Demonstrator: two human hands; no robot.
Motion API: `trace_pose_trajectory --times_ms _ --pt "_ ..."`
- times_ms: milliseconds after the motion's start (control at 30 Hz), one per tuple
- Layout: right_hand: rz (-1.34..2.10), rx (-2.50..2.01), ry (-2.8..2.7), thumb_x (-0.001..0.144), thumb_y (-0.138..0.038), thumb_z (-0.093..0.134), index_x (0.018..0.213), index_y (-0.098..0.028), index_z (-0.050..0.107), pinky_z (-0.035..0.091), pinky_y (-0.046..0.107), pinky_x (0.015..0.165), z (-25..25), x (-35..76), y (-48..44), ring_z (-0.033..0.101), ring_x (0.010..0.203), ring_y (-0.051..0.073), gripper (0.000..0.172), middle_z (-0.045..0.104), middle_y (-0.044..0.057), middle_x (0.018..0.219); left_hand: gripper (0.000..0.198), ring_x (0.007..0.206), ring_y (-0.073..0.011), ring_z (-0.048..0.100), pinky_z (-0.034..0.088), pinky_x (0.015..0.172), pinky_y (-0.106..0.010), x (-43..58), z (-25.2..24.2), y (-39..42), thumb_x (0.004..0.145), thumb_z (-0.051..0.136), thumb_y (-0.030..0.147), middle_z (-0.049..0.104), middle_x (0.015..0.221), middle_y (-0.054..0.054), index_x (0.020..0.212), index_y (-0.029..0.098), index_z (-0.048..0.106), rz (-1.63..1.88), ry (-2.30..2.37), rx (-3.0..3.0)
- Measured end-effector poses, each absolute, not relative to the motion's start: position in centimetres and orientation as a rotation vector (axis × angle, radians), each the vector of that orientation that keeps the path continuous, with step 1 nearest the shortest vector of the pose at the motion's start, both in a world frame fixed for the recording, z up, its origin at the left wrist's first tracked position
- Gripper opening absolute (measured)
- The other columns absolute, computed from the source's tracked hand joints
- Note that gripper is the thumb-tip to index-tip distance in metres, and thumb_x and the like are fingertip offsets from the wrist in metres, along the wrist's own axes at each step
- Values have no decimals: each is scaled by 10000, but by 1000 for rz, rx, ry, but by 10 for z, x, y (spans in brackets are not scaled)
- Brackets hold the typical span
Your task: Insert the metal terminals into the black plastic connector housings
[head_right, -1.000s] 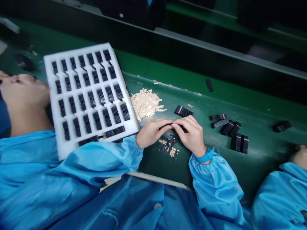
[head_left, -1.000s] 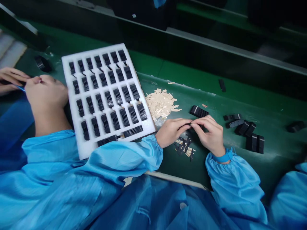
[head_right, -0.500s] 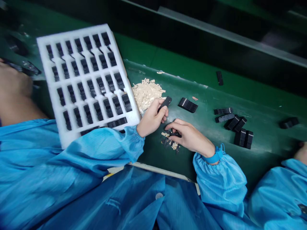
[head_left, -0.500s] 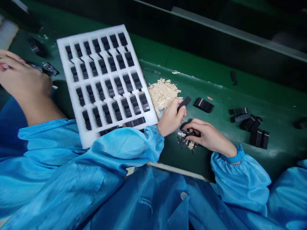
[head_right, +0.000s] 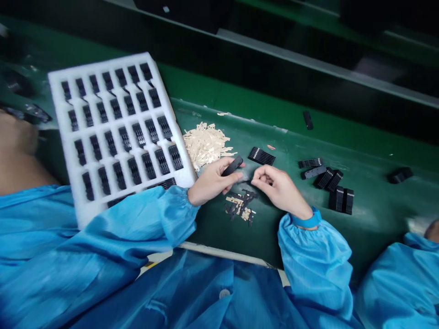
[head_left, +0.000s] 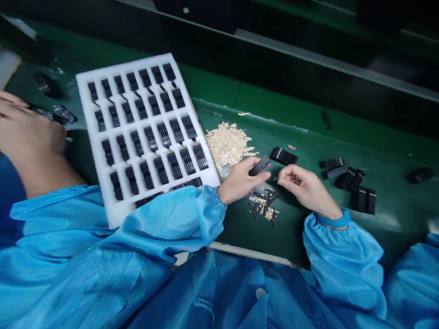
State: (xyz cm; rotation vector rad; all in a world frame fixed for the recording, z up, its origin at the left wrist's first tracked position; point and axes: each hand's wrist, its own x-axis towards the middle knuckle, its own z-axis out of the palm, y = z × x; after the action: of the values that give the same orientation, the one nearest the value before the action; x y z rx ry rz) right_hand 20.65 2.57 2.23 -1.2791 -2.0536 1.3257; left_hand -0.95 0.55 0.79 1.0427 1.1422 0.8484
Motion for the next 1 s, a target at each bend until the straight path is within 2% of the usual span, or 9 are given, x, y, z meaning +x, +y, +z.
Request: trace_pose_trajectory --times_ms 100,233,333,433,533,700,833,933,1000 --pt "978 -1258 -1923 968 -308 602 897 -222 592 468 299 642 14 197 23 565 721 161 111 617 34 866 351 394 -62 413 315 399 -184 -10 11 6 878 663 315 463 504 89 1171 128 611 851 1086 921" --pt "592 -1200 -1990 984 -204 552 932 -237 558 489 318 678 4 187 18 598 797 184 62 624 46 891 393 393 -52 381 286 371 -176 -13 8 6 883 656 478 414 492 83 1020 110 675 857 981 779" --pt "431 -1099 -2038 965 -150 575 981 -246 545 510 334 720 -5 187 18 614 832 190 102 637 41 903 400 397 -50 378 282 369 -173 -14 7 7 877 658 517 408 489 83 946 123 677 832 945 760" --pt "364 -1031 -2082 947 -108 587 1020 -251 549 525 353 764 -8 188 17 626 861 195 165 652 46 928 338 378 -44 373 264 376 -173 -14 8 7 855 692 479 452 462 80 838 152 605 820 1006 796" --pt "399 -995 -2096 923 -102 616 1024 -252 574 528 363 777 -5 187 16 635 881 201 186 662 49 946 311 372 -42 379 262 388 -178 -13 7 7 859 682 425 466 466 86 770 180 514 873 1092 862" --pt "739 -1110 -1882 916 -189 651 1044 -229 625 508 340 710 8 181 15 615 858 189 137 640 70 1047 240 408 -70 429 303 417 -203 -13 5 7 880 634 381 467 484 84 780 184 539 874 1236 1130" --pt "927 -1211 -1891 923 -198 634 919 -210 654 436 296 605 8 175 15 536 687 140 23 618 24 862 225 480 -82 456 331 471 -216 -12 4 7 870 633 338 483 526 70 733 185 540 899 1302 1283" --pt "1043 -1229 -1810 919 -207 638 845 -202 654 408 284 572 3 172 12 520 649 130 75 611 12 797 232 541 -102 506 377 518 -228 -12 0 6 881 627 348 510 562 54 730 187 556 924 1381 1365" --pt "1108 -1236 -1742 921 -227 642 856 -202 662 415 283 575 0 171 11 527 645 128 73 618 13 797 189 645 -127 591 446 597 -243 -11 -3 6 890 632 364 602 665 29 824 188 615 955 1418 1410"
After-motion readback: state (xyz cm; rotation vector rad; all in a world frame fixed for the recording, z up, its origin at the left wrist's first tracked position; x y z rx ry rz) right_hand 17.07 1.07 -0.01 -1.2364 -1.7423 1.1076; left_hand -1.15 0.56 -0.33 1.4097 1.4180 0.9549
